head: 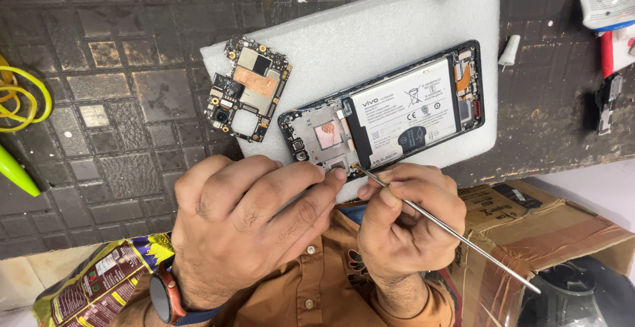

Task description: The person uses a metal prying tool to separate the back cover of a smartphone, then uses tweezers to disconnect internal ribbon cables and remove the motherboard. The person briefly powers on the device to test the screen, then continues to remove internal components.

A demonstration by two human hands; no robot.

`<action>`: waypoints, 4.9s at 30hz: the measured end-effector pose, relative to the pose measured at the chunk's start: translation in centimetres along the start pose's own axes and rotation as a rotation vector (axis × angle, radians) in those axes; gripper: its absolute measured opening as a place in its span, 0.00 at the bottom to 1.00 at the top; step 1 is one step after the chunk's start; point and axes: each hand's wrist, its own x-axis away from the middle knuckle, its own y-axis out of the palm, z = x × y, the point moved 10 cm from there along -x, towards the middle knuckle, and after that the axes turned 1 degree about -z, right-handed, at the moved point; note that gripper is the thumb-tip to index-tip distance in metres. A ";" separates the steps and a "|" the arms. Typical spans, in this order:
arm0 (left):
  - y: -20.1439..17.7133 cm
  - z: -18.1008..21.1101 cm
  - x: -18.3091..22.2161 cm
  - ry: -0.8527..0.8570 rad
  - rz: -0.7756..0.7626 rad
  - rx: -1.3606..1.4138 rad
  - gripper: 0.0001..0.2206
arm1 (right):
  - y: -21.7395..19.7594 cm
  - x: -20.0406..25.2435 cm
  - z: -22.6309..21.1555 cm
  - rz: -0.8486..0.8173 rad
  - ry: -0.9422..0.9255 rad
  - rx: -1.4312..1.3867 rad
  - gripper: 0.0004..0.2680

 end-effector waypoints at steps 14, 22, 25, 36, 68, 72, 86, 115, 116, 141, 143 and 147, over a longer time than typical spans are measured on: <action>0.1 -0.1 0.0 0.002 0.004 0.000 0.09 | 0.1 -0.4 -0.3 -0.014 -0.027 0.040 0.06; 0.1 0.0 0.1 0.010 0.005 0.001 0.09 | 0.1 -0.1 -0.1 -0.010 0.008 0.015 0.06; 0.1 0.0 0.1 0.004 0.000 0.005 0.10 | 0.1 0.1 0.2 -0.002 0.042 -0.007 0.06; 0.0 0.0 0.2 -0.005 0.007 0.004 0.09 | -0.7 0.7 0.8 0.073 0.105 -0.114 0.09; -0.6 0.8 5.0 0.124 0.268 -0.008 0.06 | 3.8 -8.3 -4.8 -0.812 -0.291 0.353 0.06; -0.3 0.9 5.9 0.142 0.291 -0.013 0.06 | 4.0 -8.3 -4.7 -0.852 -0.291 0.372 0.07; -0.3 0.7 6.1 0.143 0.276 -0.015 0.05 | 4.9 -8.2 -5.2 -0.908 -0.383 0.463 0.08; -1.5 1.0 4.4 0.176 0.266 0.002 0.04 | 11.0 -4.7 -6.1 -1.616 -0.835 1.075 0.06; -1.6 1.0 4.3 0.172 0.264 0.010 0.04 | 11.0 -4.3 -5.6 -1.652 -0.932 1.205 0.06; -1.6 1.3 4.0 0.173 0.279 -0.002 0.05 | 12.6 -6.3 -5.9 -1.646 -0.432 0.951 0.10; -1.6 1.3 4.0 0.165 0.276 0.003 0.06 | 11.9 -6.6 -4.4 -1.692 -0.314 1.118 0.10; -1.6 1.4 3.8 0.160 0.280 0.009 0.06 | 11.4 -7.3 -3.7 -1.649 -0.271 1.037 0.09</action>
